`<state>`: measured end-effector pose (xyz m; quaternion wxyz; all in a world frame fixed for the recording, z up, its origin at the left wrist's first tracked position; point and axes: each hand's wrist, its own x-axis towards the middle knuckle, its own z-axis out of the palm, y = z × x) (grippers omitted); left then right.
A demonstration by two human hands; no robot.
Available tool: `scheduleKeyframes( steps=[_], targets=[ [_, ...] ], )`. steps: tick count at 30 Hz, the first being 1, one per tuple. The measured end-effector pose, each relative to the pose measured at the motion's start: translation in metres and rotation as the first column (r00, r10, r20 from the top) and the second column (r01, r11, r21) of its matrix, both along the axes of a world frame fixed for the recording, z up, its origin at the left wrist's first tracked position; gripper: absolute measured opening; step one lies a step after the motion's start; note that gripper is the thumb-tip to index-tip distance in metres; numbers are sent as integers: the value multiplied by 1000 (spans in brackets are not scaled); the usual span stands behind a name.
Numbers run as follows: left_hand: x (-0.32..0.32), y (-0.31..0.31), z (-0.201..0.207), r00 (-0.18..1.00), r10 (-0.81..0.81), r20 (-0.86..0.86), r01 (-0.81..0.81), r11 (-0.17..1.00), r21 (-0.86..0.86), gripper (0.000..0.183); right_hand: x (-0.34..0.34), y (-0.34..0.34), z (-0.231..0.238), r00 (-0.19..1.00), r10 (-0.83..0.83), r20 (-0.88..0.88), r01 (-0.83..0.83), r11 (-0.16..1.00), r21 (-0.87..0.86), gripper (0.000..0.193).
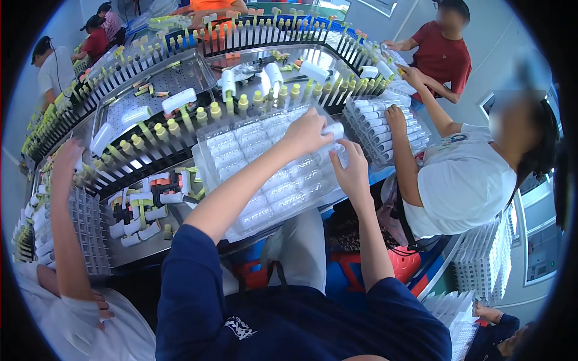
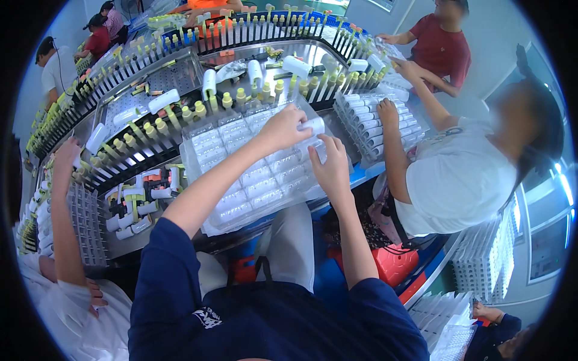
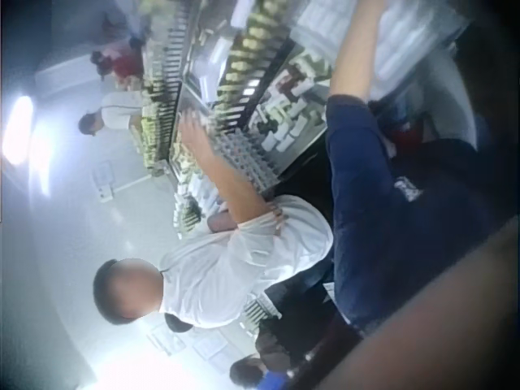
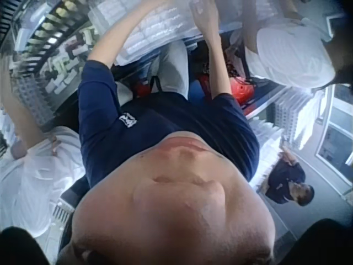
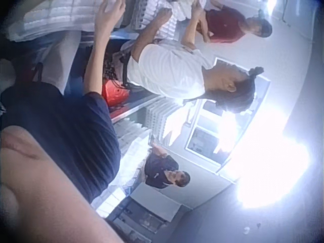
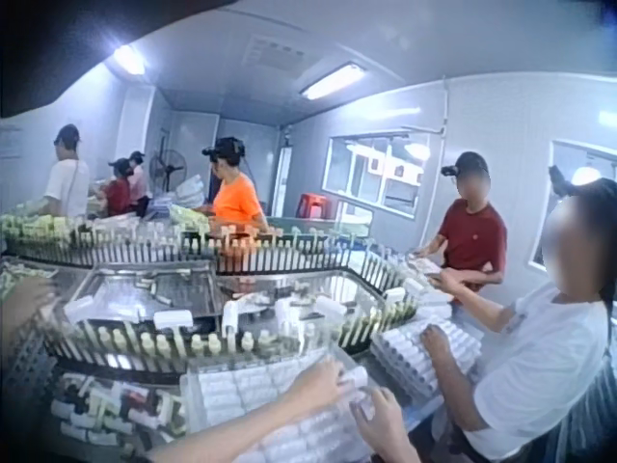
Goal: The person places small white bottles with yellow caps into a clear plastic tray. They pick up the bottles from a nearby rack and arrange them in rows within the tray. The person occasionally touches their face or adjusts the camera during the process.
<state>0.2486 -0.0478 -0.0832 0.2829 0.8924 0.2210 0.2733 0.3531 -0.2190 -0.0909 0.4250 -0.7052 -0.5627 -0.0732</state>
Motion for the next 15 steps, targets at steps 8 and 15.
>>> scheduleKeyframes(
  steps=[8,15],
  targets=[
    [-31,42,67,986,25,167,-42,994,99,44,-9,7,-6,998,54,45,-51,996,-69,32],
    [-33,107,87,997,70,11,-65,829,556,40,-4,16,-21,986,-35,161,47,996,-69,35]
  ],
)
